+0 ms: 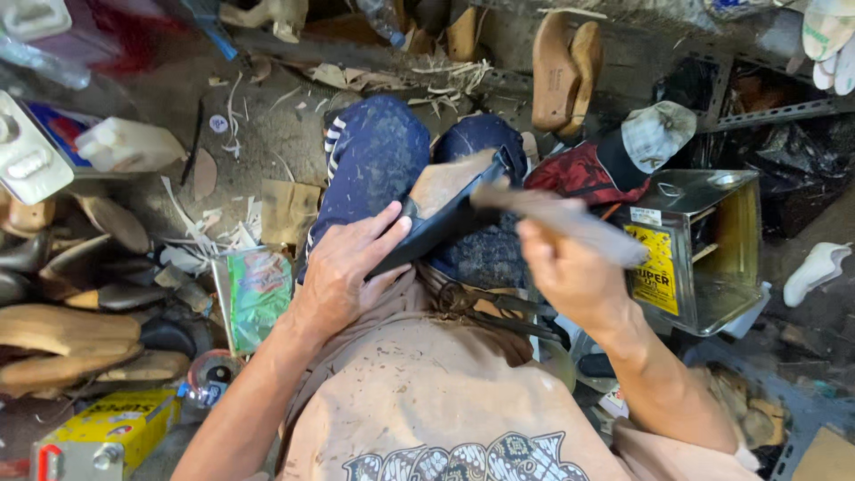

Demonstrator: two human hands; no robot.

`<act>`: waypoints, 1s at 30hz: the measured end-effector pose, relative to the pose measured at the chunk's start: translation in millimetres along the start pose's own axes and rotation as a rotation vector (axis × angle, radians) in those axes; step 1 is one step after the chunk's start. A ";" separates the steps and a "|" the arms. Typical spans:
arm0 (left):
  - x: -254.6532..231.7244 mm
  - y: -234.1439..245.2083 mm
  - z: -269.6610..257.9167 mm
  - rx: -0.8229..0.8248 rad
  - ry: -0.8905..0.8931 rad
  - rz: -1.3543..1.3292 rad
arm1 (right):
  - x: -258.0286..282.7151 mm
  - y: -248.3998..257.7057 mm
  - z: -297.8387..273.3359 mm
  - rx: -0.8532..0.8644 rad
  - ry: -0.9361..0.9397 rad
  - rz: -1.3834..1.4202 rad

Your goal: The person repairs a black shoe by hammering the sole and heel area while seated. They use a hammer and a shoe last to shape and secure the shoe components, occasionally picking up and placing down the shoe and tools.

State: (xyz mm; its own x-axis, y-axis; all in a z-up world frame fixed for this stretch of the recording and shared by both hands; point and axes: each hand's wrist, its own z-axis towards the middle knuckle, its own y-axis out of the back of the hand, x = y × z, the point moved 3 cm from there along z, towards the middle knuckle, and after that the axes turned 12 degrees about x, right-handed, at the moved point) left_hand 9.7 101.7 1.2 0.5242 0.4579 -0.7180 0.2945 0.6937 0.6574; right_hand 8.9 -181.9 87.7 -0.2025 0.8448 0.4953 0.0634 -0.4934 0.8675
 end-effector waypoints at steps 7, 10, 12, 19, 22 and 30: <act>-13.1 -5.6 -2.5 0.258 0.214 0.039 | -36.9 38.3 53.5 0.022 -0.061 -0.132; -24.2 1.0 22.7 0.354 0.298 0.023 | -83.5 64.1 109.0 0.019 -0.106 -0.230; -23.8 -2.7 53.9 0.302 0.325 0.016 | -141.4 64.7 147.3 0.076 -0.177 -0.324; -16.2 -55.6 132.1 0.438 0.585 -0.066 | -260.0 11.4 224.0 -0.117 -0.146 -0.439; -34.9 -33.1 131.8 0.295 0.454 -0.150 | -255.9 4.3 218.4 -0.147 -0.213 -0.417; -79.9 22.0 86.6 0.144 -0.341 -0.298 | -122.3 -6.9 122.8 -0.136 -0.047 -0.161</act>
State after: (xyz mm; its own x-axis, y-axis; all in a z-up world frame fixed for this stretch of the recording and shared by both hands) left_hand 43.5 32.3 92.8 0.6253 0.0252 -0.7799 0.5671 0.6719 0.4764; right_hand 153.3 -256.4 26.8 -0.1538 0.9219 0.3556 -0.0990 -0.3724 0.9228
